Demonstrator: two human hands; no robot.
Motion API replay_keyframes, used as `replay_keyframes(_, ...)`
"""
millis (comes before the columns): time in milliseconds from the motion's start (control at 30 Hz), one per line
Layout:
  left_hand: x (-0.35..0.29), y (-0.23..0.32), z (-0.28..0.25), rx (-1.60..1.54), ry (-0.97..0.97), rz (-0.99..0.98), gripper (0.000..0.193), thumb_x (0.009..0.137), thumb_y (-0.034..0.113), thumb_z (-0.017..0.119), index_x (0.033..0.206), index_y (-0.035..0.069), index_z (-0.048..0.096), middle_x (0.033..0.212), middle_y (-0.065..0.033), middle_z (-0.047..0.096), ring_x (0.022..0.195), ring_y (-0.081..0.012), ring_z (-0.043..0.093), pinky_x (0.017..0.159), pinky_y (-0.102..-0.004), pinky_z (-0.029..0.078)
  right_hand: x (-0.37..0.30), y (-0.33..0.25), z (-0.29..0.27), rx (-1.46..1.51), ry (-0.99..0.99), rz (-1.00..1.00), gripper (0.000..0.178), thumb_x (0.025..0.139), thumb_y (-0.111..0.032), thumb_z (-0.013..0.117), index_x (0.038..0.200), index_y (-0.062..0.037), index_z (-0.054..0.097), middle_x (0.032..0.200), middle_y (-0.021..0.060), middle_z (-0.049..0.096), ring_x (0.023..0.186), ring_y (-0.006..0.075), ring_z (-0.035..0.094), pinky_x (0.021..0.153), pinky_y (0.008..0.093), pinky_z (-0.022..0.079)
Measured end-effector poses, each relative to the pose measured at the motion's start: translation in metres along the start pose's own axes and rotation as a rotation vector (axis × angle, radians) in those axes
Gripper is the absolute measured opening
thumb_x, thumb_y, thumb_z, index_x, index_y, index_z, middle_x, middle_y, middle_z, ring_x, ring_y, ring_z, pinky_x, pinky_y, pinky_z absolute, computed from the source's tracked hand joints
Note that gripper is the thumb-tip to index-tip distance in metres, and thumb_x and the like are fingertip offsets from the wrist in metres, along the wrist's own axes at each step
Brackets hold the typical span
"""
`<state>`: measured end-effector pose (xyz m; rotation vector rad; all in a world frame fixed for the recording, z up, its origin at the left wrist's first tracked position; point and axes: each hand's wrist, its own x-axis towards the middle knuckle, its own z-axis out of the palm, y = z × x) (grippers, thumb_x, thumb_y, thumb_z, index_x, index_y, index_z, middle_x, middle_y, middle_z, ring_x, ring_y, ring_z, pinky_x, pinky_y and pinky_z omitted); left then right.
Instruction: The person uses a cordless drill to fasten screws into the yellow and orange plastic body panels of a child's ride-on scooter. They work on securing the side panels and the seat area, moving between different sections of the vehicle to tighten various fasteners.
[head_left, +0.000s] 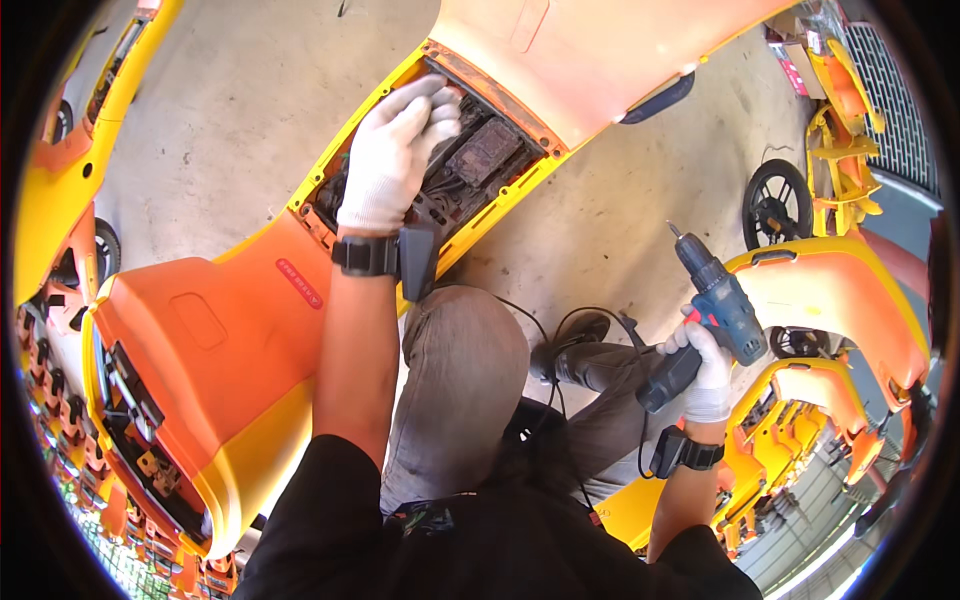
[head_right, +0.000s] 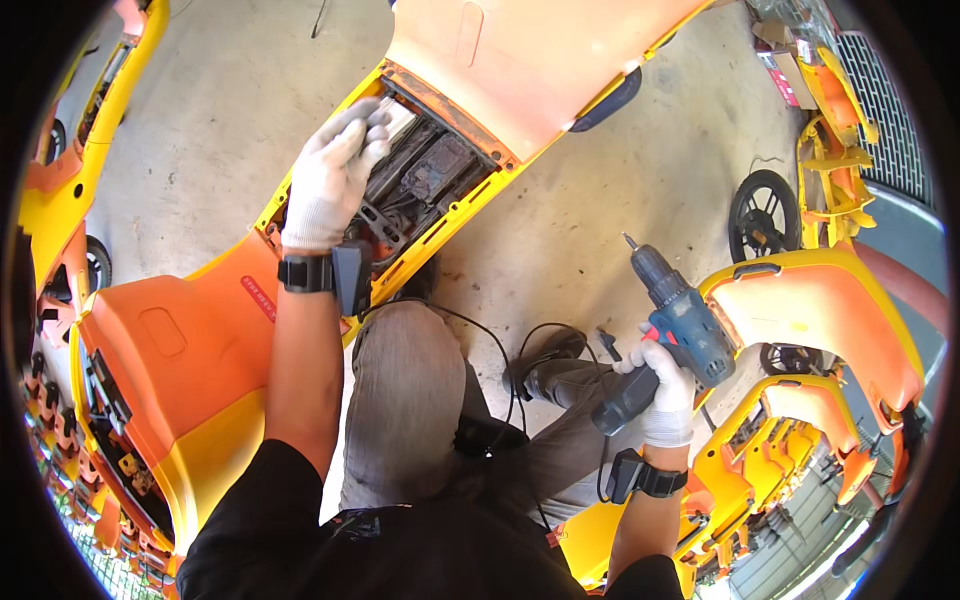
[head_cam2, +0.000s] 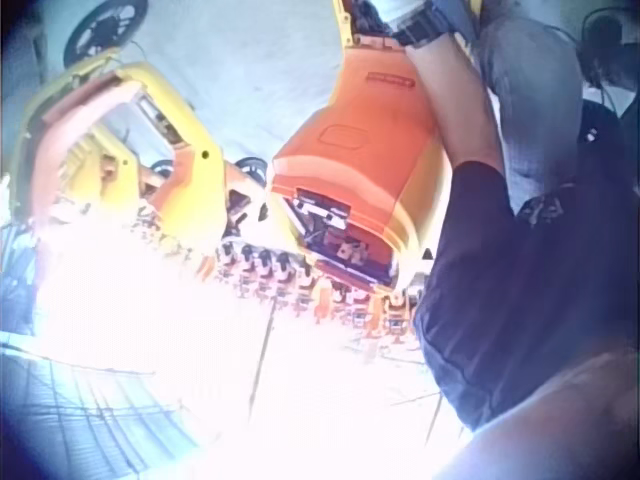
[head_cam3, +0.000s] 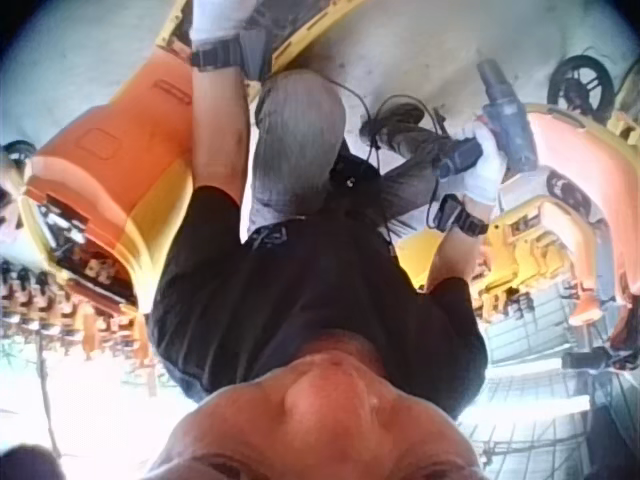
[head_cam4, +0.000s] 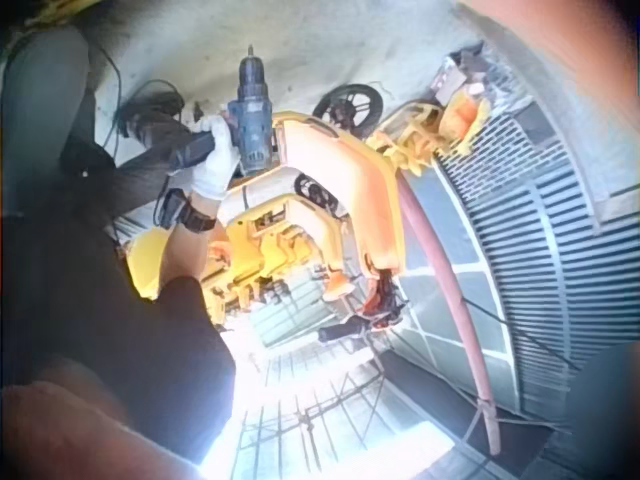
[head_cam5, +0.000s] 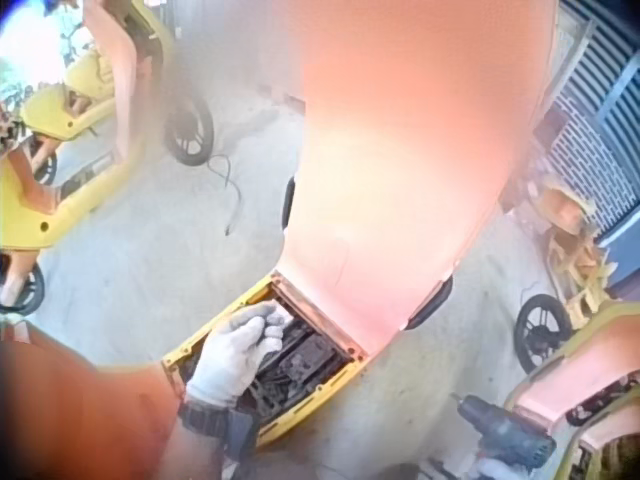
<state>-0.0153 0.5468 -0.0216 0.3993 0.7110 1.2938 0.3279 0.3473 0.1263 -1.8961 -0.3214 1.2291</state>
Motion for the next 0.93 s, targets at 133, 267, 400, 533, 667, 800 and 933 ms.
replay_keyframes(133, 0.007, 0.02, 0.053, 0.073, -0.09, 0.008, 0.034, 0.101, 0.009, 0.05, 0.128, -0.013, 0.049, 0.108, -0.0151, 0.061, 0.088, -0.0156, 0.059, 0.077, -0.0247, 0.052, 0.0, 0.015, 0.0, 0.048, -0.082, 0.049, 0.041, 0.088, -0.018, 0.067, 0.121, 0.0013, 0.053, 0.077, 0.0039, 0.053, 0.071, 0.0187, 0.055, 0.073, 0.0371, 0.051)
replay_keyframes(267, -0.002, 0.021, 0.121, 0.856, -0.214, 0.439, 0.025, 0.084, 0.006, 0.059, 0.108, 0.0, 0.063, 0.094, -0.0095, 0.066, 0.078, -0.0242, 0.062, 0.07, -0.0314, 0.052, 0.001, 0.019, 0.0, 0.007, -0.181, 0.004, 0.038, 0.088, -0.017, 0.067, 0.119, 0.0003, 0.053, 0.076, 0.0034, 0.053, 0.071, 0.0192, 0.055, 0.072, 0.037, 0.05)
replay_keyframes(400, -0.042, -0.048, 0.242, 0.538, -0.288, 0.329, 0.009, 0.08, 0.011, 0.061, 0.082, 0.002, 0.061, 0.07, -0.013, 0.059, 0.067, -0.0315, 0.06, 0.064, -0.0379, 0.05, 0.015, 0.036, -0.016, 0.19, -0.335, -0.037, 0.032, 0.089, -0.022, 0.065, 0.107, 0.0046, 0.062, 0.083, 0.007, 0.063, 0.075, 0.0177, 0.061, 0.073, 0.0302, 0.052)
replay_keyframes(533, -0.109, -0.112, 0.278, 0.389, -0.514, -0.181, 0.026, 0.087, 0.02, 0.06, 0.075, -0.002, 0.066, 0.064, -0.0157, 0.064, 0.059, -0.0242, 0.063, 0.061, -0.0375, 0.051, 0.038, 0.072, -0.072, 0.19, -0.139, -0.046, 0.038, 0.097, -0.03, 0.054, 0.121, -0.0017, 0.061, 0.115, 0.0074, 0.066, 0.102, 0.0223, 0.064, 0.093, 0.0342, 0.052)
replay_keyframes(667, -0.131, -0.143, 0.236, 0.573, -0.444, -0.368, 0.028, 0.09, 0.024, 0.062, 0.084, -0.002, 0.07, 0.066, -0.0136, 0.066, 0.062, -0.0231, 0.066, 0.065, -0.0353, 0.052, 0.027, 0.062, -0.056, 0.448, -0.069, 0.194, 0.032, 0.097, -0.03, 0.054, 0.117, -0.006, 0.061, 0.109, 0.004, 0.067, 0.101, 0.0202, 0.064, 0.09, 0.034, 0.053)
replay_keyframes(800, -0.119, -0.137, 0.235, 0.609, -0.449, -0.416, 0.021, 0.089, 0.016, 0.058, 0.092, -0.003, 0.069, 0.075, -0.0159, 0.068, 0.068, -0.0253, 0.068, 0.068, -0.0365, 0.053, 0.028, 0.065, -0.071, 0.599, -0.178, 0.188, 0.015, 0.096, -0.026, 0.057, 0.095, -0.0111, 0.056, 0.08, -0.0029, 0.054, 0.075, 0.0133, 0.055, 0.074, 0.0307, 0.049)
replay_keyframes(933, -0.11, -0.177, 0.243, 0.66, -0.589, -0.087, 0.021, 0.088, 0.011, 0.055, 0.098, 0.0, 0.07, 0.079, -0.0167, 0.069, 0.068, -0.0256, 0.068, 0.067, -0.0369, 0.054, 0.025, 0.058, -0.072, 0.611, -0.238, 0.049, 0.023, 0.093, -0.02, 0.064, 0.11, -0.0053, 0.056, 0.085, 0.0012, 0.054, 0.083, 0.0117, 0.054, 0.078, 0.0287, 0.048)
